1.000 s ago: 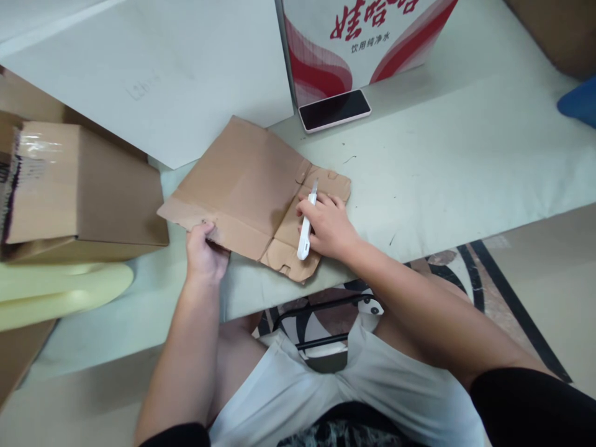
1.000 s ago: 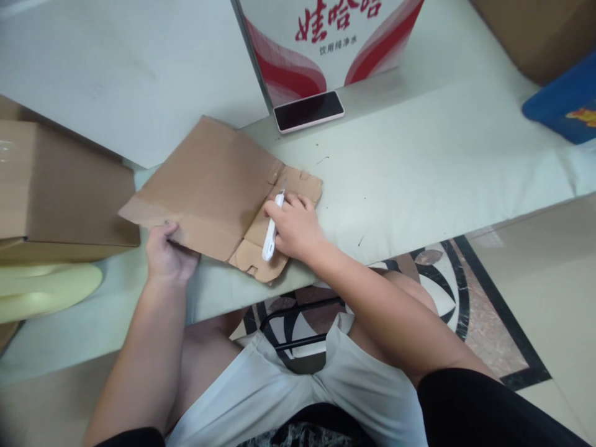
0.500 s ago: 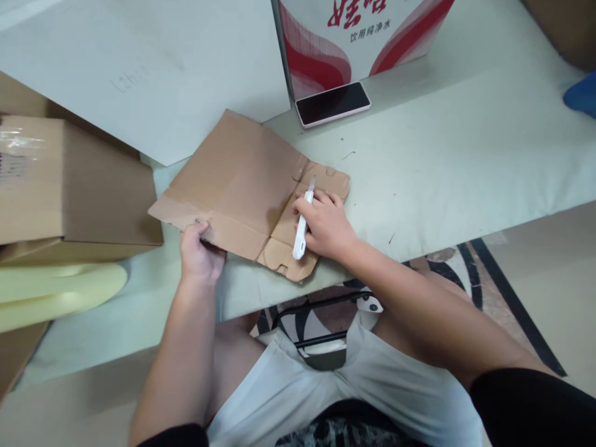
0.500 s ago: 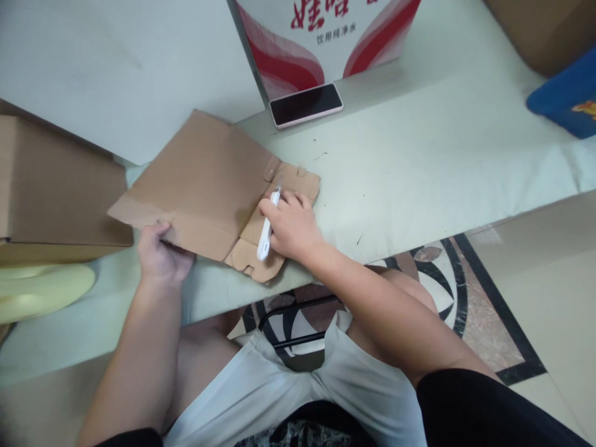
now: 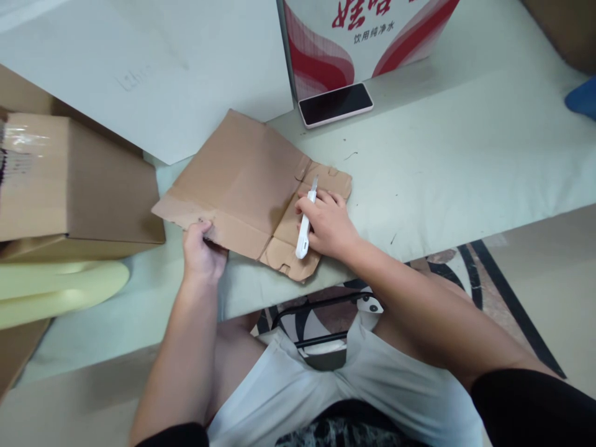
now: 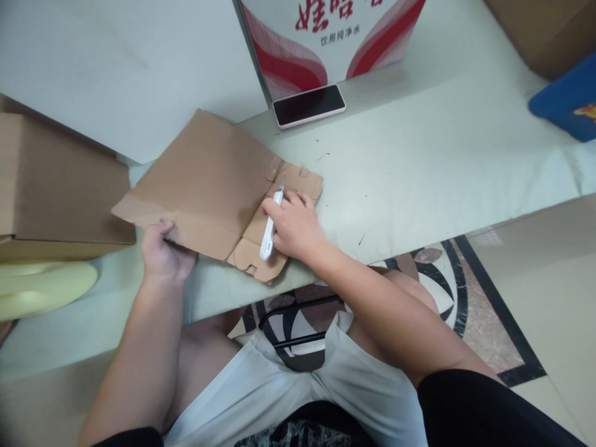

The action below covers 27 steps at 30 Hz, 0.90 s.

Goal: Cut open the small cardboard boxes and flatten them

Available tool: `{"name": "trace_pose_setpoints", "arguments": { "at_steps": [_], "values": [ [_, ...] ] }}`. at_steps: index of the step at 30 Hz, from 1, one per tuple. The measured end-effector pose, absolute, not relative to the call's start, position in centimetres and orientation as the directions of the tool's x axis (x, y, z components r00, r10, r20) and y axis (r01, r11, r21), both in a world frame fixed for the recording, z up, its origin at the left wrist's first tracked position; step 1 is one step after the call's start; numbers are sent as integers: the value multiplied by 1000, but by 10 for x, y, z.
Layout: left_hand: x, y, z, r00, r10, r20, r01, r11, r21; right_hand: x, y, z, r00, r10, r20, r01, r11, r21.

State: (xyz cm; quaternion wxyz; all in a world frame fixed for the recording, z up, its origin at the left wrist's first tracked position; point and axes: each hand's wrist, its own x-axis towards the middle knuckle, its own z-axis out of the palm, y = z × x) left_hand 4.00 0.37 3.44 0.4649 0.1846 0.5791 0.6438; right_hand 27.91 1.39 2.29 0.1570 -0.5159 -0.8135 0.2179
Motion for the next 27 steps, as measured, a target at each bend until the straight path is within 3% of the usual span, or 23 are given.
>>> {"name": "trace_pose_setpoints", "arguments": {
  "at_steps": [27],
  "values": [
    [31, 3, 28, -486, 830, -275, -328, 119, 937, 279, 14, 22, -416, 908, 44, 769, 377, -517]
  ]
}}
